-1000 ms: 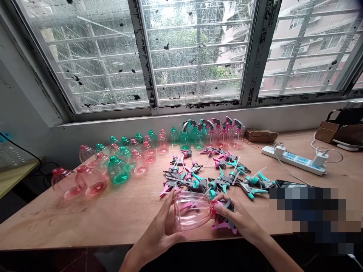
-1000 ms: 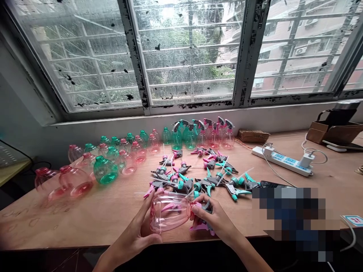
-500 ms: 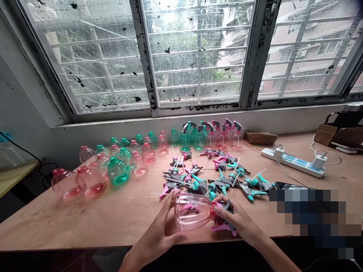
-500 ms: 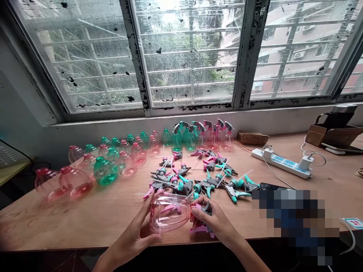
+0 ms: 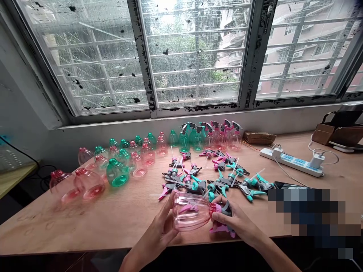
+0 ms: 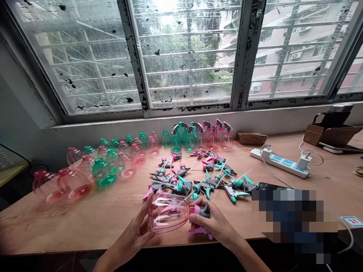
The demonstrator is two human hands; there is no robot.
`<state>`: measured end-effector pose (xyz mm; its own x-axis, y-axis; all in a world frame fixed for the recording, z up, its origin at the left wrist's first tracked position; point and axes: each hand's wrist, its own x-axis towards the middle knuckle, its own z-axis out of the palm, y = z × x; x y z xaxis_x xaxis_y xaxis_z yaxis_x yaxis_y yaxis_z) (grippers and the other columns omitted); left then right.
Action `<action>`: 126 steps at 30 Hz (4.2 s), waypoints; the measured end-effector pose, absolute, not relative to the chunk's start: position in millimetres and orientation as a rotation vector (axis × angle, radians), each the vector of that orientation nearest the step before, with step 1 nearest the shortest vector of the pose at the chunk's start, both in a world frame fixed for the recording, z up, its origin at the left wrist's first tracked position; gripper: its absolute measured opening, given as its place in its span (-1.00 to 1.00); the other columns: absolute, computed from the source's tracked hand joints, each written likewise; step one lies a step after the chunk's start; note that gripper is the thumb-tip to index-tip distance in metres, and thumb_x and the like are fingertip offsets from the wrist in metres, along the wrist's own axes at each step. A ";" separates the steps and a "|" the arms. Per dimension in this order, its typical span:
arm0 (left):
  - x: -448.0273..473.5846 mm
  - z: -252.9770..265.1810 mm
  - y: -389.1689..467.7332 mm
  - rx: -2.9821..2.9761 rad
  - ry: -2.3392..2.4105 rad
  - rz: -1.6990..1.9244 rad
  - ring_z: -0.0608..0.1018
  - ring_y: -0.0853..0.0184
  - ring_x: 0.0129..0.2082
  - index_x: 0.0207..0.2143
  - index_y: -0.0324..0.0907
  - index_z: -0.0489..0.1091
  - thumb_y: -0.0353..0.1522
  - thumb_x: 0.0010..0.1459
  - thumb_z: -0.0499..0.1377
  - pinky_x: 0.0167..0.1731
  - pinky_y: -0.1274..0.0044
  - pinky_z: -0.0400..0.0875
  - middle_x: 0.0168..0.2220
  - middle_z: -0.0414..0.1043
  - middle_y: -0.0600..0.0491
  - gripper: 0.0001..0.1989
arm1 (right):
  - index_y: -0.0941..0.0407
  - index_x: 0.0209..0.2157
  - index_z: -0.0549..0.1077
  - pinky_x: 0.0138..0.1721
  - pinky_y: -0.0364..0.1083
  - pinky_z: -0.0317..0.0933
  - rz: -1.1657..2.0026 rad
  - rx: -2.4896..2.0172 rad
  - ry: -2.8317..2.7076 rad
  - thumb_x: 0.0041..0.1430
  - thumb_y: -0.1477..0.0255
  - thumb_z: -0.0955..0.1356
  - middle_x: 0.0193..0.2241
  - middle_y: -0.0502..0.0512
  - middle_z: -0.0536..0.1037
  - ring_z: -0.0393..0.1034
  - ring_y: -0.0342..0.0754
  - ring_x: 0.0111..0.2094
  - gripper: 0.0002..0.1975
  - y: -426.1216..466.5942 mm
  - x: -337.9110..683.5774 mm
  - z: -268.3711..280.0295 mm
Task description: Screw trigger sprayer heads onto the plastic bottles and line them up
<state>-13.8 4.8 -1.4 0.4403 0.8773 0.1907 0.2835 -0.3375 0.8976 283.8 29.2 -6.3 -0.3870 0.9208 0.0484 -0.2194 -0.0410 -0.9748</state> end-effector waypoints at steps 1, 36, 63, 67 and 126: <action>-13.2 -1.8 4.8 1.827 0.961 0.882 0.24 0.04 0.45 0.49 0.25 -0.42 -0.06 0.40 0.13 0.38 0.24 0.19 0.56 -0.17 -0.05 -0.14 | 0.06 -0.21 0.42 -0.35 -0.09 0.46 1.593 -0.819 -1.317 0.11 0.13 0.59 -0.45 -0.05 0.62 0.57 -0.05 -0.44 -0.57 29.4 283.6 -6.7; -6.3 13.6 2.5 1.799 1.005 0.878 0.17 -0.04 0.47 0.51 0.14 -0.31 -0.06 0.22 0.33 0.45 0.20 0.03 0.57 -0.20 -0.04 0.06 | 0.11 -0.19 0.49 -0.38 -0.17 0.37 1.569 -0.807 -1.320 0.19 0.17 0.56 -0.42 -0.02 0.66 0.54 -0.11 -0.44 -0.64 32.9 286.7 -12.2; -12.1 1.0 2.4 1.753 0.937 0.895 0.18 -0.03 0.47 0.47 0.29 -0.48 -0.12 0.25 0.34 0.43 0.15 0.08 0.57 -0.22 -0.01 0.11 | 0.09 -0.21 0.42 -0.39 -0.12 0.38 1.590 -0.826 -1.323 0.14 0.09 0.55 -0.51 -0.04 0.66 0.59 -0.04 -0.48 -0.57 29.0 281.5 -1.9; -14.7 0.1 4.1 1.858 1.038 0.858 -0.02 -0.04 0.52 0.51 0.17 -0.32 -0.11 0.25 0.33 0.45 0.14 -0.04 0.57 -0.22 -0.05 0.04 | 0.08 -0.22 0.43 -0.42 -0.09 0.39 1.567 -0.852 -1.345 0.13 0.05 0.54 -0.54 -0.03 0.64 0.57 -0.01 -0.49 -0.56 29.1 281.8 -2.5; -15.6 1.9 3.2 1.938 1.049 0.895 -0.06 -0.02 0.53 0.51 0.16 -0.26 -0.10 0.32 0.25 0.47 0.12 -0.17 0.57 -0.23 0.01 -0.08 | 0.06 -0.21 0.46 -0.35 -0.11 0.42 1.562 -0.815 -1.341 0.18 0.10 0.54 -0.47 -0.03 0.63 0.56 -0.04 -0.44 -0.62 29.4 282.0 -3.4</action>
